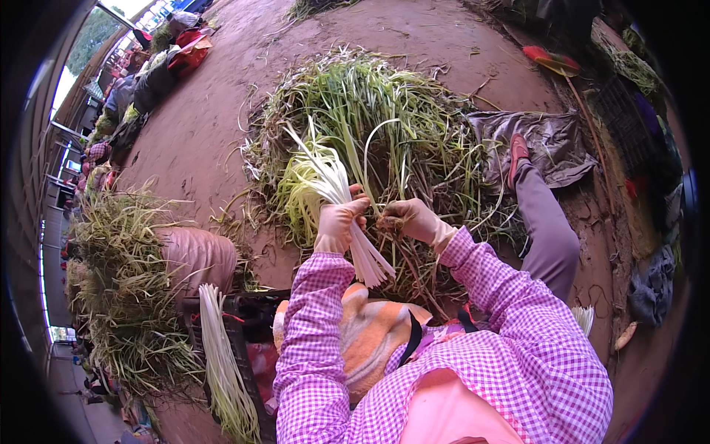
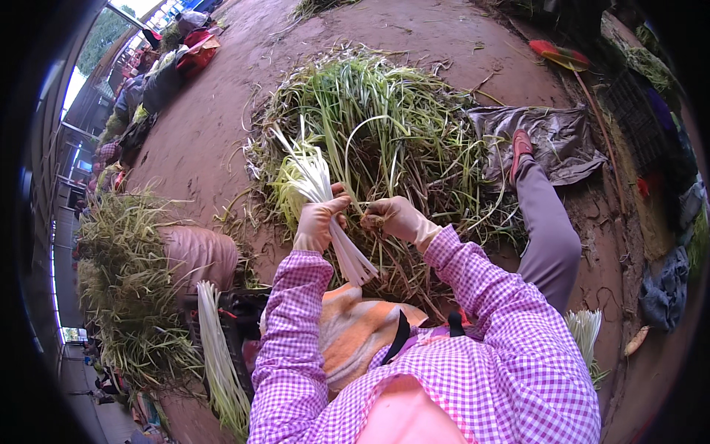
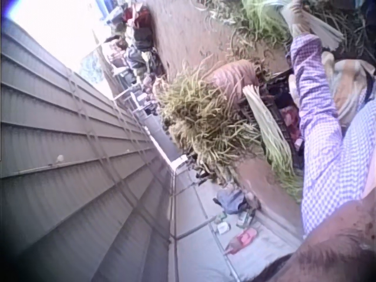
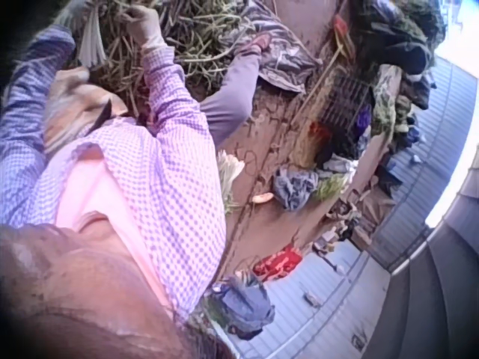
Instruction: The person sits on the ground and repeatedly strips the outer layers from long, white plant stalks by hand. The removed material is discarded onto a pile, and the cleaned stalks are gathered into a bundle.
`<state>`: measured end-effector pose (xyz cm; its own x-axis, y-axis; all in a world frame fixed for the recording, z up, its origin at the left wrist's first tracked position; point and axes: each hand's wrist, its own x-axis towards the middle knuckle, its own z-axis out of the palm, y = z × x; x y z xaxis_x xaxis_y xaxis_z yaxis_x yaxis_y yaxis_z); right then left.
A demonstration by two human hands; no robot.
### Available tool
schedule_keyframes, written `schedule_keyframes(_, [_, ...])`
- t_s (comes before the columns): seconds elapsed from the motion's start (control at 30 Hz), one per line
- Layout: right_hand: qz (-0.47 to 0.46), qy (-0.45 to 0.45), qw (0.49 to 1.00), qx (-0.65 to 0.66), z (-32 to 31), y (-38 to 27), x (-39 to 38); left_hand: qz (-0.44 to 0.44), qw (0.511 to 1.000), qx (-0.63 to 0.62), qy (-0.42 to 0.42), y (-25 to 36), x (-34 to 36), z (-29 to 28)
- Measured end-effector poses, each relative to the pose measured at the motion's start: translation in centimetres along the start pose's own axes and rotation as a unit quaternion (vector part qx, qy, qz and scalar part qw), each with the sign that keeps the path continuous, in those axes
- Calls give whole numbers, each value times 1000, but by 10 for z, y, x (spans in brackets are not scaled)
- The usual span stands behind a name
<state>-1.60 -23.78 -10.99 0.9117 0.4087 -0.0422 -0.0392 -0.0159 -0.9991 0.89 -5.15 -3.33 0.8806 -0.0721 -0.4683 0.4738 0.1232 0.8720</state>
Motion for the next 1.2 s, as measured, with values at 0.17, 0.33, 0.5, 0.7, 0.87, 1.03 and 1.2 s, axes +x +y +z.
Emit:
schedule_keyframes(0.17, [14, 33, 998, 47, 12, 2, -7, -16, 998, 51, 35, -10, 5, 2])
schedule_keyframes(0.33, [2, 80, 970, 230, 30, 20, -3, -67, 991, 99, 68, -10, 10, 2])
schedule_keyframes(0.5, [24, 89, 979, 182, 35, 29, 7, -50, 992, 92, 65, -14, 8, 0])
schedule_keyframes(0.7, [49, 118, 936, 328, 36, 32, 12, -41, 982, 152, 105, -20, 10, 2])
schedule_keyframes(0.87, [91, 161, 931, 315, 41, 39, 12, -27, 986, 116, 117, -23, 10, 8])
schedule_keyframes(1.03, [178, 205, 934, 232, 37, 35, 9, -21, 978, 144, 148, -26, 15, 5])
schedule_keyframes(1.2, [224, 125, 912, -320, 27, 28, 13, -5, 968, 214, 133, -33, 19, 4])
